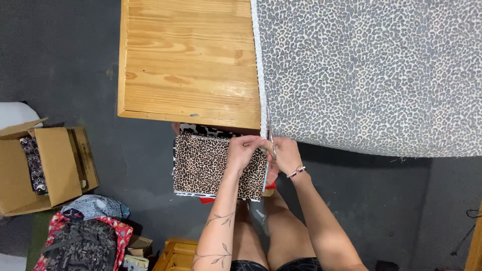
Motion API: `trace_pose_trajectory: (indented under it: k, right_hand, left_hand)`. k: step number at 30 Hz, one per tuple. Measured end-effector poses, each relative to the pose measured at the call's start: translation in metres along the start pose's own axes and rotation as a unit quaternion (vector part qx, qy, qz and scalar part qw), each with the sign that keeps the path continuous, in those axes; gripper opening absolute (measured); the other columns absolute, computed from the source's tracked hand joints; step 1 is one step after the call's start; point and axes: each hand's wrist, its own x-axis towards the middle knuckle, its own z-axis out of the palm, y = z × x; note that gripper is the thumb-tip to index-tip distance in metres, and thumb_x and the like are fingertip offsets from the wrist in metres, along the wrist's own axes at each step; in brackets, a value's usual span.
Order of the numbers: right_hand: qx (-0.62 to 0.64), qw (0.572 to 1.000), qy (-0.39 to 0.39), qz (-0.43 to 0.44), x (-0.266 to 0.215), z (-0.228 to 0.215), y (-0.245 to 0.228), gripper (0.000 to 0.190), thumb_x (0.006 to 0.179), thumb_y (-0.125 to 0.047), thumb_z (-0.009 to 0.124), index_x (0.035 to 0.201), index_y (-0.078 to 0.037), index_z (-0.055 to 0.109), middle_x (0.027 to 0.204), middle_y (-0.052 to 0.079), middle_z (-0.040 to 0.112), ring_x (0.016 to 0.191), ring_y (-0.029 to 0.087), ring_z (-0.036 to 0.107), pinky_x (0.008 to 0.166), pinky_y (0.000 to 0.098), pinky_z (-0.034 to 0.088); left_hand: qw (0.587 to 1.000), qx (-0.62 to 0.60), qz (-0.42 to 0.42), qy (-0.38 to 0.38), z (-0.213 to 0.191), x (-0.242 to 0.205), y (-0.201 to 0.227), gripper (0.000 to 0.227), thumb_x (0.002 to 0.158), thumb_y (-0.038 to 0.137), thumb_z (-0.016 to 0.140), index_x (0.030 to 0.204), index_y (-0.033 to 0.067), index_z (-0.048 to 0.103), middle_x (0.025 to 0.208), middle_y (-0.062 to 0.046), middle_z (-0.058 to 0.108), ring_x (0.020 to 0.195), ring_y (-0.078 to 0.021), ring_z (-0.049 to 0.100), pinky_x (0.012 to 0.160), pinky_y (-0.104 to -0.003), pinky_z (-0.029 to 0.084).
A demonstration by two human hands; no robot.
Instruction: The person cuts a large piece of leopard-print fabric on a wooden table using scissors and a ruler. They measure and trim the edges, then fold the fabric and continue cutting along marked lines.
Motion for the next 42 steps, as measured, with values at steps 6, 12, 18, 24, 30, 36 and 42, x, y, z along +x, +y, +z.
trace_pose_trajectory:
  k: [6, 12, 18, 24, 30, 36, 42]
  right_hand:
    - [0.022, 1.0, 0.011, -0.006, 0.0, 0.001, 0.0, 0.058, 0.09, -0.057, 0.068, 0.056, -0.01, 0.066, 0.048, 0.004, 0.065, 0.057, 0.023, 0.067, 0.063, 0.0328, 0.05]
    - [0.04, 0.999, 0.014, -0.026, 0.004, 0.002, 0.006, 0.062, 0.09, -0.056, 0.071, 0.052, -0.008, 0.059, 0.045, 0.005, 0.063, 0.052, 0.021, 0.063, 0.058, 0.0305, 0.048]
    - [0.051, 0.998, 0.004, -0.034, 0.001, -0.006, -0.003, 0.064, 0.088, -0.06, 0.071, 0.05, -0.01, 0.058, 0.044, 0.004, 0.064, 0.05, 0.02, 0.064, 0.055, 0.0294, 0.048]
    - [0.058, 0.997, -0.02, -0.038, 0.012, -0.017, -0.021, 0.06, 0.091, -0.059, 0.066, 0.055, -0.011, 0.063, 0.05, 0.005, 0.068, 0.056, 0.021, 0.065, 0.06, 0.0301, 0.047]
    - [0.059, 0.997, -0.019, -0.044, 0.019, -0.014, -0.024, 0.064, 0.091, -0.064, 0.064, 0.054, -0.013, 0.062, 0.05, 0.003, 0.068, 0.056, 0.021, 0.065, 0.061, 0.0296, 0.047]
    - [0.059, 0.997, 0.0, -0.047, 0.019, -0.011, -0.02, 0.063, 0.09, -0.06, 0.067, 0.049, -0.012, 0.061, 0.046, 0.004, 0.065, 0.055, 0.023, 0.062, 0.061, 0.0292, 0.046]
    - [0.058, 0.997, 0.006, -0.041, 0.019, -0.008, -0.017, 0.062, 0.088, -0.059, 0.069, 0.048, -0.013, 0.06, 0.045, 0.002, 0.064, 0.052, 0.021, 0.06, 0.059, 0.028, 0.045]
  left_hand:
    - [0.982, 0.175, 0.045, -0.047, -0.008, -0.008, 0.038, 0.02, 0.084, 0.016, 0.079, 0.103, 0.008, 0.079, 0.087, -0.013, 0.078, 0.094, -0.0318, 0.074, 0.087, -0.042, 0.056]
    - [0.976, 0.208, 0.053, 0.044, -0.006, 0.018, 0.127, 0.042, 0.089, 0.049, 0.068, 0.115, 0.0172, 0.075, 0.102, -0.013, 0.077, 0.108, -0.0358, 0.07, 0.096, -0.047, 0.054]
    - [0.984, 0.175, 0.037, 0.023, 0.006, 0.095, 0.098, 0.031, 0.081, 0.043, 0.079, 0.103, 0.0227, 0.078, 0.073, 0.004, 0.075, 0.079, -0.0161, 0.075, 0.08, -0.03, 0.058]
    - [0.999, -0.018, -0.021, 0.016, 0.008, 0.081, 0.109, 0.031, 0.075, 0.023, 0.086, 0.101, 0.0083, 0.078, 0.085, -0.009, 0.077, 0.071, -0.0162, 0.074, 0.071, -0.028, 0.062]
    - [0.998, -0.065, -0.011, -0.012, 0.002, 0.078, 0.115, 0.034, 0.075, 0.018, 0.088, 0.101, -0.0013, 0.076, 0.087, -0.016, 0.075, 0.078, -0.0185, 0.072, 0.077, -0.031, 0.063]
    - [0.997, -0.076, -0.015, -0.028, -0.001, 0.092, 0.1, 0.033, 0.077, 0.017, 0.088, 0.101, -0.0024, 0.075, 0.088, -0.016, 0.075, 0.075, -0.0193, 0.072, 0.074, -0.032, 0.064]
    - [0.996, -0.088, -0.014, -0.029, -0.002, 0.082, 0.107, 0.035, 0.076, 0.015, 0.087, 0.102, -0.0045, 0.074, 0.088, -0.016, 0.075, 0.075, -0.0188, 0.072, 0.074, -0.032, 0.064]
